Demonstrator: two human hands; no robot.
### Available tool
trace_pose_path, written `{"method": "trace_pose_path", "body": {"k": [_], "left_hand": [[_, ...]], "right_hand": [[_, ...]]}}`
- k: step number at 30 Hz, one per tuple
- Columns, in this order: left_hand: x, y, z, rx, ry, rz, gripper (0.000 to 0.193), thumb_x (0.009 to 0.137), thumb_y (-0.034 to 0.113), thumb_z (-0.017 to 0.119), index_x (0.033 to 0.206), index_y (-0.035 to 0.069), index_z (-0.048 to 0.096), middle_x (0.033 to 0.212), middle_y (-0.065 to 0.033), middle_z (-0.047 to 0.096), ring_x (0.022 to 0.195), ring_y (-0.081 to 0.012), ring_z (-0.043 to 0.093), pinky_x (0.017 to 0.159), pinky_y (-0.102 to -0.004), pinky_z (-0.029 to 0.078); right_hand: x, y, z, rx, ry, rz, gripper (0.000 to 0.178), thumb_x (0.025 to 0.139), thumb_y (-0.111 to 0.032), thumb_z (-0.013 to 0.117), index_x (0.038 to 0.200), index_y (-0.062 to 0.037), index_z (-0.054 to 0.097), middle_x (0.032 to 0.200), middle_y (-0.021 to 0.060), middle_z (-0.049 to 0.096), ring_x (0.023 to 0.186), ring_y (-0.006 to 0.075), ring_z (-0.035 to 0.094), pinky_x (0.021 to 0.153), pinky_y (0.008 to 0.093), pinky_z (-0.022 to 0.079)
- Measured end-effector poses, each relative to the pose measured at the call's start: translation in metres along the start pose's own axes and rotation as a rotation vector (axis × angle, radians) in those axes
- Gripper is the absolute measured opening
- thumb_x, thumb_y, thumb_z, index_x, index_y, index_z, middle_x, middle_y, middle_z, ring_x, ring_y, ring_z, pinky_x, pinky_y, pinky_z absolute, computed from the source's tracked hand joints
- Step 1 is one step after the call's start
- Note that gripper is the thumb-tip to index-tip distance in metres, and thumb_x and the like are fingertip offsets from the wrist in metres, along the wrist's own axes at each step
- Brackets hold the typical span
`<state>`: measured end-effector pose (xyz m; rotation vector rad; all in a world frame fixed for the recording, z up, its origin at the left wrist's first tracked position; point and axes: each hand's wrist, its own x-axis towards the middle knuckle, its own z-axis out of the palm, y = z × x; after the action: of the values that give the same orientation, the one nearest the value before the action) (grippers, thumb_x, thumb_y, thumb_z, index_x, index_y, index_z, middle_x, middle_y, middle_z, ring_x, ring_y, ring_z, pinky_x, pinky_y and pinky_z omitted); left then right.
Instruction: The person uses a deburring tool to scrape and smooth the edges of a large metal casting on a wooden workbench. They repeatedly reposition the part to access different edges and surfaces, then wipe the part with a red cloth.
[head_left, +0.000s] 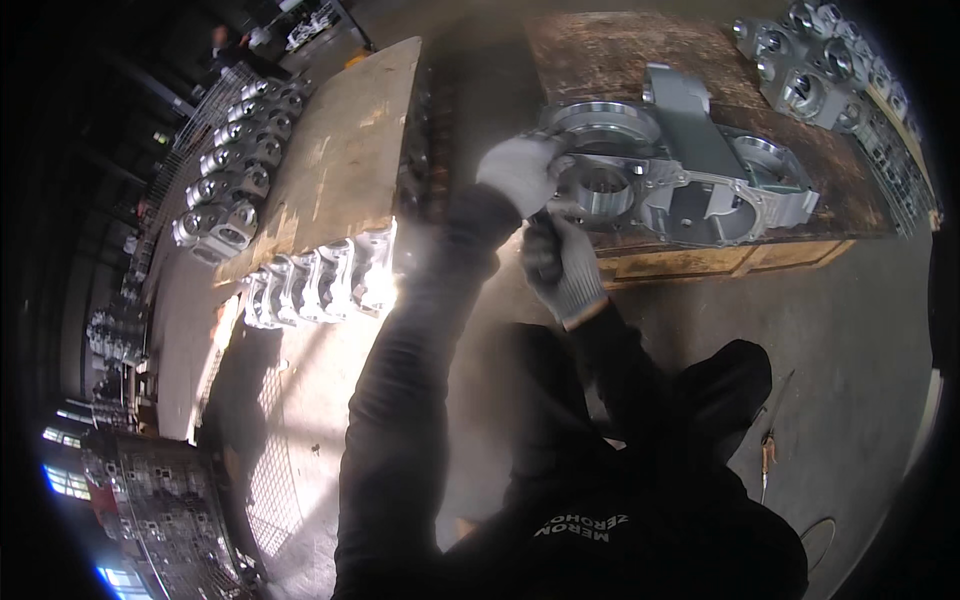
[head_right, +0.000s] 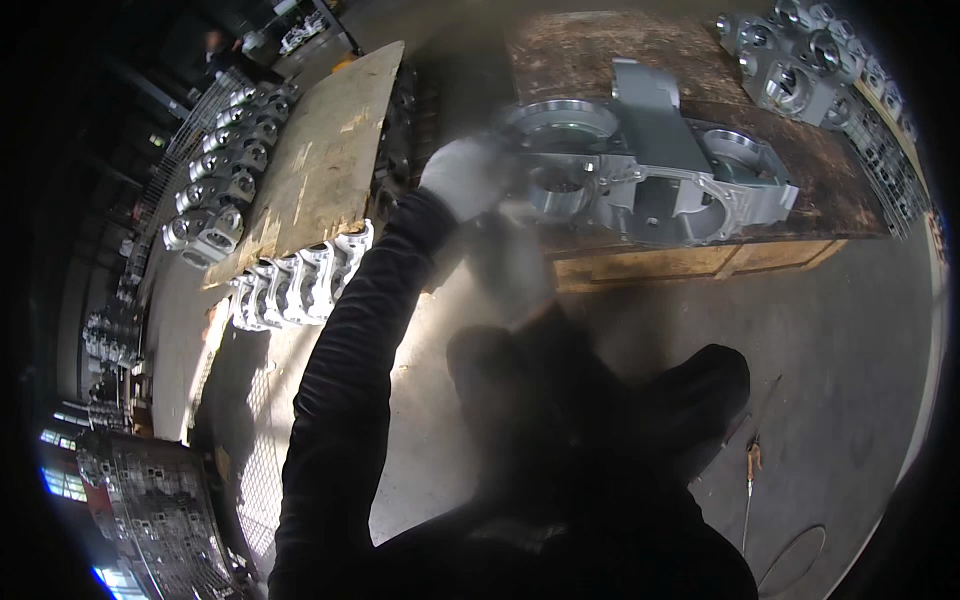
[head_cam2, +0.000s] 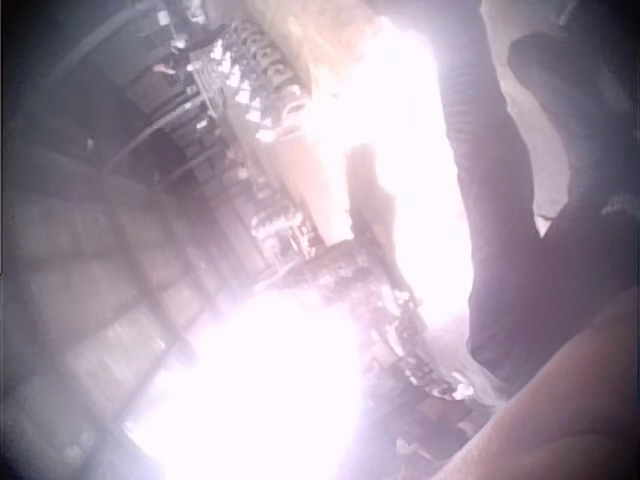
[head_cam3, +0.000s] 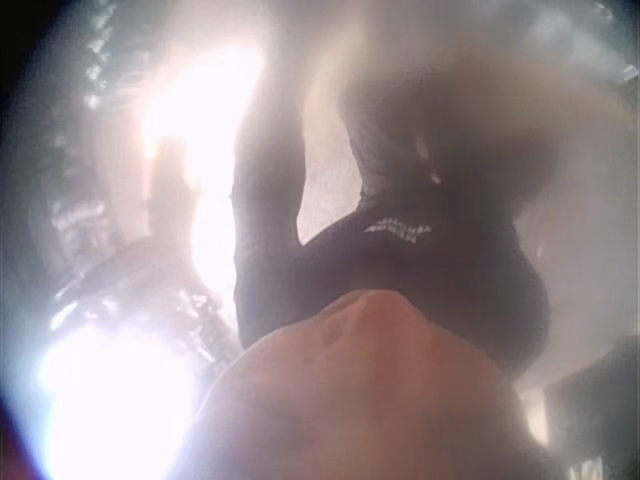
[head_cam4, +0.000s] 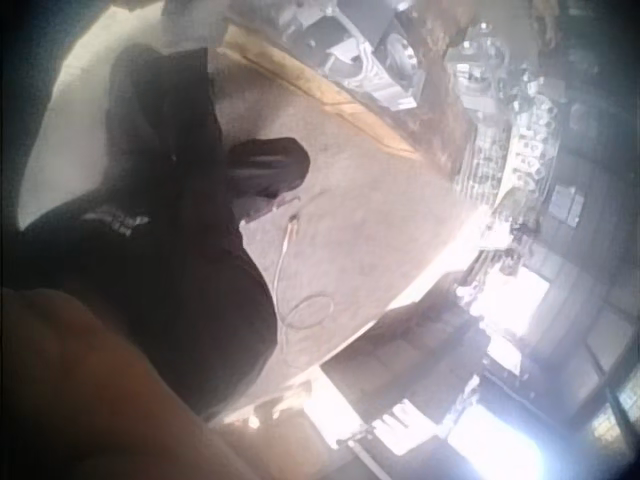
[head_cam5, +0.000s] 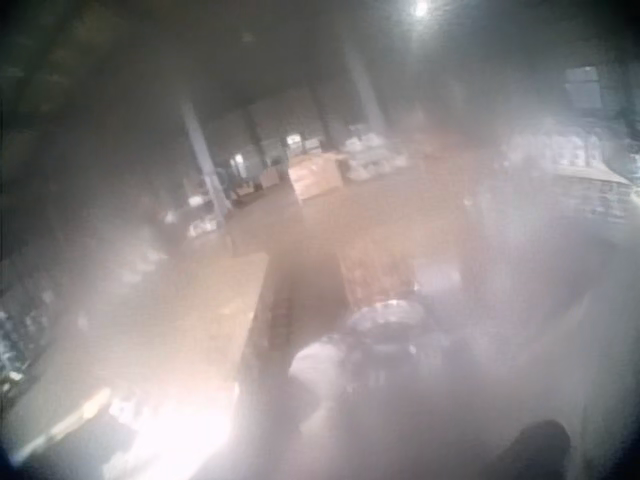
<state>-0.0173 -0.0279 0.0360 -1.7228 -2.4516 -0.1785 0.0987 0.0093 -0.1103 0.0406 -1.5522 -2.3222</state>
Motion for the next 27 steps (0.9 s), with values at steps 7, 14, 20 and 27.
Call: {"method": "trace_pose_path", "body": {"k": [7, 14, 20, 27], "left_hand": [[-0.005, 0.01, -0.009, -0.108, 0.067, -0.071, 0.038, 0.105, 0.031, 0.06, 0.137, 0.014, 0.071, 0.135, -0.018, 0.071, 0.123, -0.0383, 0.067, 0.106, -0.0487, 0.053], [-0.008, 0.009, -0.001, -0.163, 0.204, -0.069, 0.039, 0.095, 0.032, 0.069, 0.129, 0.013, 0.075, 0.121, -0.0218, 0.075, 0.107, -0.042, 0.074, 0.094, -0.0516, 0.06], [-0.009, 0.009, -0.001, -0.204, 0.228, -0.025, 0.042, 0.101, 0.032, 0.061, 0.136, 0.012, 0.071, 0.127, -0.0214, 0.072, 0.117, -0.0414, 0.069, 0.1, -0.0514, 0.055], [-0.003, 0.001, 0.007, -0.206, 0.256, -0.031, 0.038, 0.101, 0.032, 0.068, 0.129, 0.008, 0.075, 0.128, -0.0222, 0.073, 0.119, -0.041, 0.07, 0.101, -0.0473, 0.057]], "right_hand": [[-0.016, 0.041, 0.004, -2.666, -0.054, -1.096, 0.029, 0.116, -0.027, 0.052, 0.09, -0.0134, 0.056, 0.068, -0.0068, 0.04, 0.047, 0.0041, 0.033, 0.04, 0.0188, 0.031], [-0.013, 0.048, 0.01, -2.08, 0.043, -0.876, 0.026, 0.115, -0.028, 0.051, 0.098, -0.0106, 0.059, 0.071, -0.0072, 0.044, 0.049, 0.004, 0.036, 0.04, 0.0183, 0.031], [-0.028, 0.033, -0.006, -2.224, 0.097, -0.95, 0.03, 0.114, -0.034, 0.053, 0.116, -0.0066, 0.067, 0.077, -0.0055, 0.051, 0.056, 0.0048, 0.046, 0.045, 0.0192, 0.036], [-0.054, 0.051, 0.005, -1.905, 0.255, -0.741, 0.037, 0.112, -0.031, 0.057, 0.137, -0.0048, 0.067, 0.099, -0.0003, 0.066, 0.082, 0.0089, 0.063, 0.072, 0.0244, 0.053]]}}
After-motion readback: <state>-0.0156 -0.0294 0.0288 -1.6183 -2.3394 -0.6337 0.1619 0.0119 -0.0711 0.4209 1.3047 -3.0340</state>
